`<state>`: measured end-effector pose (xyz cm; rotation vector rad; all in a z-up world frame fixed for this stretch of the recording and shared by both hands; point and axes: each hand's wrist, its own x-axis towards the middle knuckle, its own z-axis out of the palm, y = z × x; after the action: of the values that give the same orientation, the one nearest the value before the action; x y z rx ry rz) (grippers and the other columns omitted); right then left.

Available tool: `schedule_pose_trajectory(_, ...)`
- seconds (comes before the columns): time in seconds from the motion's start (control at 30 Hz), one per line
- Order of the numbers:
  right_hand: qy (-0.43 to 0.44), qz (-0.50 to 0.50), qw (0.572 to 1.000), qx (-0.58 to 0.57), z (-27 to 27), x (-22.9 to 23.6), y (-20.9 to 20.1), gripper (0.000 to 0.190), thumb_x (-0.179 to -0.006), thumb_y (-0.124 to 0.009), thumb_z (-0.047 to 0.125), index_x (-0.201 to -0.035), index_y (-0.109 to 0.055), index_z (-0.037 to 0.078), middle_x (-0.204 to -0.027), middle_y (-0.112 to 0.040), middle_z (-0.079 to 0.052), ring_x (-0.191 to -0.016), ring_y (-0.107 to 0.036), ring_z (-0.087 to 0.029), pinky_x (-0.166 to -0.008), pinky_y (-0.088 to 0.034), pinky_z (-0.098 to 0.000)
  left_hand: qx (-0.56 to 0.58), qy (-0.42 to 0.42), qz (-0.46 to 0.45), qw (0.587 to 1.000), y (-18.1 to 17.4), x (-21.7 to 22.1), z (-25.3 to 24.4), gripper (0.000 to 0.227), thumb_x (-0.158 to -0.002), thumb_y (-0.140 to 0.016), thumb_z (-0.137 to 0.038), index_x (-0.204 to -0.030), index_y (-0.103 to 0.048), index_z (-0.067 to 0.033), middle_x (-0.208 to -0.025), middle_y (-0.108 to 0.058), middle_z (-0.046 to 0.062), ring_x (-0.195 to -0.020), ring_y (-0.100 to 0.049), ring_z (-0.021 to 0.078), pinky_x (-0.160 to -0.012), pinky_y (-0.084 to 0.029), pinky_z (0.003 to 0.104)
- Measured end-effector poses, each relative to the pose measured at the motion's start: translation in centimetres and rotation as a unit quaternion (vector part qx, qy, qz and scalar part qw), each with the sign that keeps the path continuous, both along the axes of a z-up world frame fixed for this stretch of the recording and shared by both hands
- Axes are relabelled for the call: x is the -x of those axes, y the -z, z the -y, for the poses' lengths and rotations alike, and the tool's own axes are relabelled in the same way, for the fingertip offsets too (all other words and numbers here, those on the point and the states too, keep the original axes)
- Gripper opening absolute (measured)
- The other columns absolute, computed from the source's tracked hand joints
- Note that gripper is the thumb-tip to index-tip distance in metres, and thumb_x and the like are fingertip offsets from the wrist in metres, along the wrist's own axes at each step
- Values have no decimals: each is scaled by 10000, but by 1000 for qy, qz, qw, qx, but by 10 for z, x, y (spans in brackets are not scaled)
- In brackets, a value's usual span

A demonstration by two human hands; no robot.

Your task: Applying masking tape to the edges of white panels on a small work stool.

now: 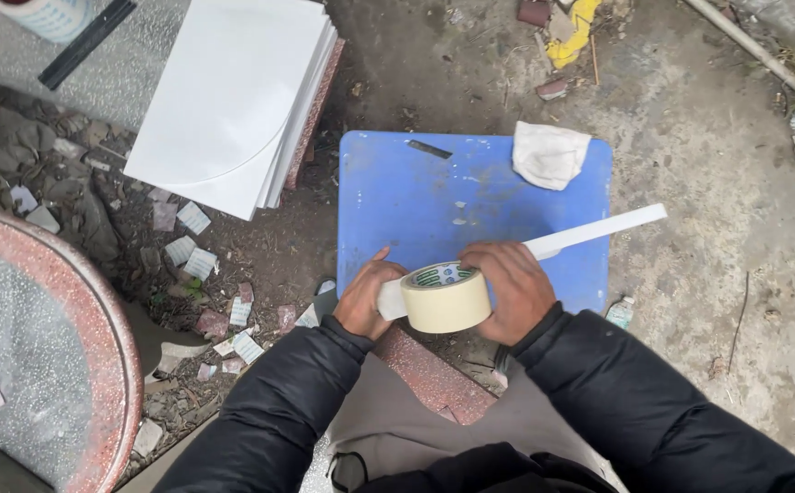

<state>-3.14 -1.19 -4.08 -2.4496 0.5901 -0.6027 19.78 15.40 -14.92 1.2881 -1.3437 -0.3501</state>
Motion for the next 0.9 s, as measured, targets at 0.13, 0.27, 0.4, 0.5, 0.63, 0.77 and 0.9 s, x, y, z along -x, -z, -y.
schedule_pose_trajectory(0.13,-41,-38,997,-45,5,-2,15,486,-946,-949,286,-1341,-750,87,-1305,-831,-177,-1236,-805,-472,-1121,-628,-694,1,17,-1,1000,23,-15,7,378,-936,-977,-90,-1238,-758,-25,-1130,-862,144,-1080,-855,370,-1275,-566,721)
schedule_pose_trajectory(0.27,-74,-104,992,-23,-17,-4,49,618,-920,-994,353,-1422,-736,101,-1309,-812,-167,-1246,-802,-444,-1167,-612,-700,20,-13,44,999,46,-19,-17,339,-1009,-932,-137,-1263,-757,5,-1161,-851,162,-1086,-844,383,-1278,-563,705)
schedule_pose_trajectory(0.4,-74,-125,989,-5,-33,-13,82,570,-885,-993,311,-1382,-750,172,-1245,-818,-71,-1096,-856,-343,-1107,-662,-594,-62,-70,52,994,59,-11,-48,364,-1019,-929,-176,-1297,-743,-31,-1256,-828,145,-1207,-816,366,-1358,-498,654)
schedule_pose_trajectory(0.5,-76,-118,990,21,-29,-18,65,557,-886,-975,303,-1378,-734,200,-1284,-784,-47,-1077,-853,-346,-1058,-684,-587,-133,-165,98,972,46,-1,-55,465,-978,-944,-157,-1376,-714,-87,-1331,-799,102,-1312,-771,335,-1396,-424,625)
schedule_pose_trajectory(0.63,-84,-119,989,7,-26,-19,57,603,-847,-1003,324,-1371,-730,203,-1296,-778,-34,-1056,-856,-331,-1058,-691,-564,-237,-228,87,940,-3,3,-75,820,-854,-982,-142,-1592,-628,-105,-1582,-683,145,-1481,-657,397,-1336,-488,624)
schedule_pose_trajectory(0.77,-90,-122,988,-7,-22,-21,59,576,-859,-1006,318,-1357,-743,197,-1277,-774,-37,-1029,-858,-337,-1035,-703,-555,-230,-122,-180,949,-12,2,-83,735,-1046,-713,-223,-1744,-534,-77,-1733,-638,213,-1585,-552,501,-1306,-433,731)
schedule_pose_trajectory(0.9,-83,-104,991,-23,-21,-19,60,564,-846,-1028,314,-1326,-755,196,-1276,-778,-44,-1035,-852,-355,-1017,-695,-553,-186,-155,-269,932,20,14,-71,420,-1232,-638,-171,-1634,-718,-82,-1580,-800,151,-1604,-596,378,-1359,-457,589)
